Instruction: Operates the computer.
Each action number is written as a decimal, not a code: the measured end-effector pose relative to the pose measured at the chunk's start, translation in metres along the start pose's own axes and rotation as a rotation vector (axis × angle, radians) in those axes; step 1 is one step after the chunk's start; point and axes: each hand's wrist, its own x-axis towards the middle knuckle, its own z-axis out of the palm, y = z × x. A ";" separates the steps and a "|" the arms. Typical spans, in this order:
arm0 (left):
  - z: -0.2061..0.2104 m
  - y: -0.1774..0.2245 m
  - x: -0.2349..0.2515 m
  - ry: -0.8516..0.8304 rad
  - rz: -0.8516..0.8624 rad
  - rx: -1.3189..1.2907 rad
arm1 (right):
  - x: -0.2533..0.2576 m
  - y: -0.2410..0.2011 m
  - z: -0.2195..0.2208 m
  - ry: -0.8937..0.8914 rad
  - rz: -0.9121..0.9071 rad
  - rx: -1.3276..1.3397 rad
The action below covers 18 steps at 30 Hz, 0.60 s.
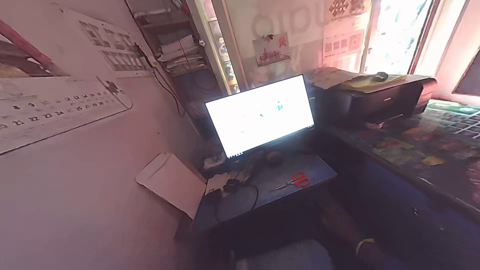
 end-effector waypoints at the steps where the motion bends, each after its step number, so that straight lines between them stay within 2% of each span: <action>1: 0.004 -0.004 0.001 0.032 0.004 -0.012 | 0.000 -0.003 -0.001 -0.008 0.018 0.009; 5: 0.001 -0.006 0.000 0.070 0.020 0.011 | -0.001 -0.009 -0.009 -0.064 0.080 0.046; 8: -0.012 0.010 0.000 0.055 0.005 -0.003 | 0.001 -0.006 -0.006 -0.046 0.089 0.026; 13: 0.020 -0.011 0.006 0.142 0.044 0.133 | 0.004 -0.004 -0.002 -0.014 0.066 0.045; 18: 0.009 -0.005 0.006 0.102 0.079 0.141 | 0.006 -0.002 0.000 0.005 0.056 0.052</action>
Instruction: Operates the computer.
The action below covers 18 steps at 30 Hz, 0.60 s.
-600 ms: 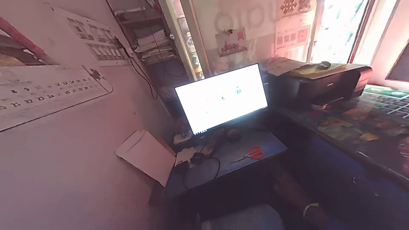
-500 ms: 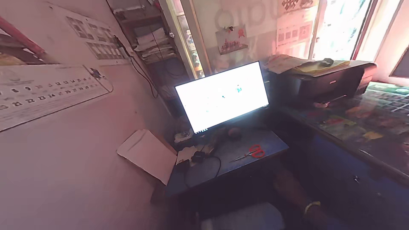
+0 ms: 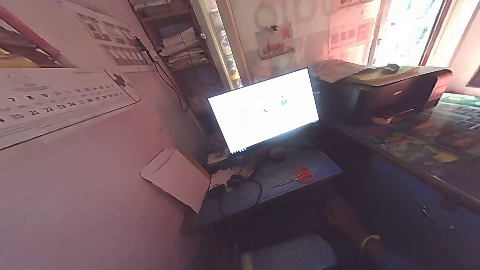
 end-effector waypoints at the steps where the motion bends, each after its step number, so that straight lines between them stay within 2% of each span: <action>1: -0.001 0.001 0.000 -0.017 0.000 0.010 | 0.001 0.001 0.001 0.008 -0.004 0.000; 5: 0.002 0.002 -0.001 0.029 0.043 0.039 | 0.002 0.002 0.001 0.031 -0.028 0.010; 10: -0.021 0.011 0.001 -0.106 0.077 0.015 | 0.003 0.006 0.009 0.088 -0.048 -0.021; 13: -0.003 0.000 0.002 -0.001 0.127 0.022 | 0.003 0.005 0.009 0.070 -0.035 -0.024; 18: 0.007 -0.006 -0.002 -0.010 0.141 -0.055 | 0.001 0.004 0.005 0.035 -0.016 -0.021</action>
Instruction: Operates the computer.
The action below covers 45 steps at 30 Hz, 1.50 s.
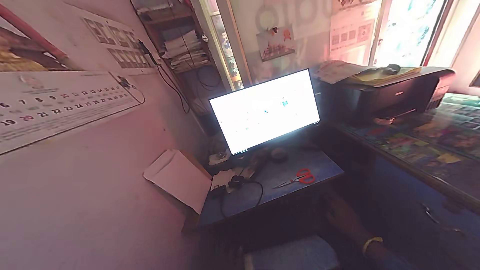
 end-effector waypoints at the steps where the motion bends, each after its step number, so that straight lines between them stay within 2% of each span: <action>1: -0.002 0.002 0.000 -0.003 -0.010 -0.035 | 0.001 0.001 0.001 0.009 -0.002 -0.002; 7: 0.010 -0.005 -0.001 0.046 0.016 -0.050 | -0.002 -0.002 -0.005 -0.026 0.010 -0.019; 11: 0.002 -0.002 0.001 -0.031 -0.021 -0.051 | -0.002 -0.002 -0.005 -0.009 0.004 -0.011; 15: 0.007 -0.005 0.001 -0.025 -0.039 -0.035 | -0.002 -0.001 -0.003 0.014 -0.008 -0.003; 20: -0.011 0.008 0.004 -0.083 -0.161 -0.022 | 0.002 0.001 0.001 0.021 -0.018 -0.004; 24: -0.011 0.008 0.003 -0.087 -0.192 -0.017 | 0.003 0.001 0.001 0.013 -0.018 -0.001; 32: -0.012 0.004 0.004 -0.044 -0.058 -0.017 | 0.002 0.001 0.002 0.049 -0.043 0.001; 34: -0.010 0.004 0.004 0.010 -0.033 -0.033 | 0.000 0.000 0.002 0.050 -0.040 -0.003; 37: -0.012 0.006 0.000 -0.012 -0.041 -0.049 | -0.002 0.000 0.000 0.008 -0.012 -0.024; 45: -0.002 0.000 -0.003 0.070 0.013 -0.127 | 0.000 0.000 0.000 0.012 -0.007 -0.016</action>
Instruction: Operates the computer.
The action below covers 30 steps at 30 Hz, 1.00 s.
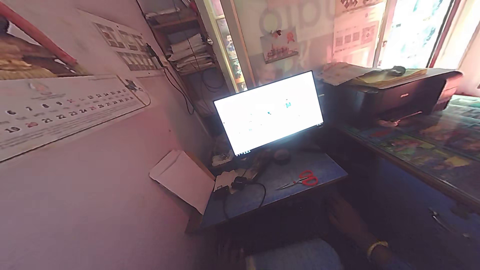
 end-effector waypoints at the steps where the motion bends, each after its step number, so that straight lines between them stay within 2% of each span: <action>1: 0.000 0.000 0.000 0.012 0.010 -0.007 | 0.000 0.001 0.000 -0.005 0.003 -0.001; 8: -0.004 0.004 0.000 0.009 0.037 0.071 | -0.002 -0.001 -0.002 -0.009 0.033 0.007; 20: -0.005 0.002 0.001 -0.033 0.018 0.010 | -0.003 -0.003 -0.006 -0.008 0.047 0.047; 25: -0.013 0.011 0.006 -0.141 -0.033 0.114 | -0.003 -0.001 0.001 0.078 0.018 0.038; 30: -0.001 0.001 0.000 -0.059 -0.014 0.065 | -0.005 0.001 0.000 0.039 -0.001 0.014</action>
